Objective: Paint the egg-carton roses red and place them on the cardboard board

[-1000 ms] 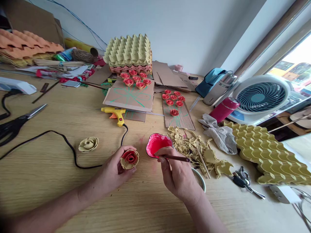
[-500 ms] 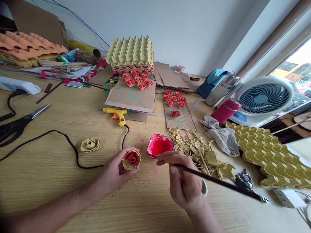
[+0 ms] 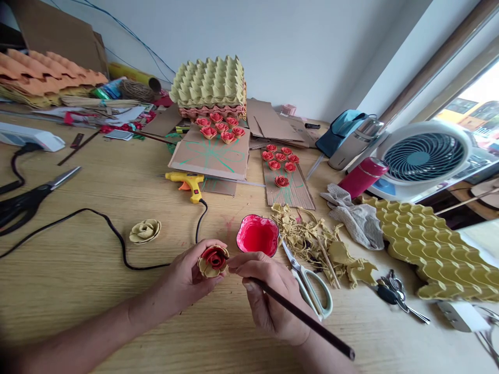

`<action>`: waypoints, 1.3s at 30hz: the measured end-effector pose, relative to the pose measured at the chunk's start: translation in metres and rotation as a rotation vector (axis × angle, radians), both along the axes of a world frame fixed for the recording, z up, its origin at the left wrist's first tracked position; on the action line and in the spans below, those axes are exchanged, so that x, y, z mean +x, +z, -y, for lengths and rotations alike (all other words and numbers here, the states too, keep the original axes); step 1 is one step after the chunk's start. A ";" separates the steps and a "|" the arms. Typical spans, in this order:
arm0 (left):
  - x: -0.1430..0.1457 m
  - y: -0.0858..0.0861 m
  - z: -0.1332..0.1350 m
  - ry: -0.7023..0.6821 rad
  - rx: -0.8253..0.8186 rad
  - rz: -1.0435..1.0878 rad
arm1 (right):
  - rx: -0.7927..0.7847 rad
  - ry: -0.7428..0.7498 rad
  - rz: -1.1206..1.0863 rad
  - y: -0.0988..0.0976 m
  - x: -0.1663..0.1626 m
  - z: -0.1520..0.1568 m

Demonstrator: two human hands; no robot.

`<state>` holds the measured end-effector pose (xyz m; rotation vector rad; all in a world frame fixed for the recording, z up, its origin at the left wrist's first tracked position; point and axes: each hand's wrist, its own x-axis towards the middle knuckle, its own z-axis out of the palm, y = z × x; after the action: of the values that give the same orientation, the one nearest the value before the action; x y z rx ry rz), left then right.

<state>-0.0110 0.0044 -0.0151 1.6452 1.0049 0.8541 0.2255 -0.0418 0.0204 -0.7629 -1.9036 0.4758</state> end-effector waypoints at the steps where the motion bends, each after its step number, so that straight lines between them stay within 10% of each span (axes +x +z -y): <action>1: 0.000 0.000 0.000 -0.001 -0.003 -0.002 | 0.016 -0.001 0.012 0.001 0.001 0.000; 39: 0.002 0.009 0.000 -0.012 -0.020 0.004 | -0.009 -0.016 -0.003 0.005 0.008 0.001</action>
<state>-0.0087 0.0040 -0.0058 1.6305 0.9972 0.8365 0.2334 -0.0432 0.0250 -0.7825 -1.8922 0.4756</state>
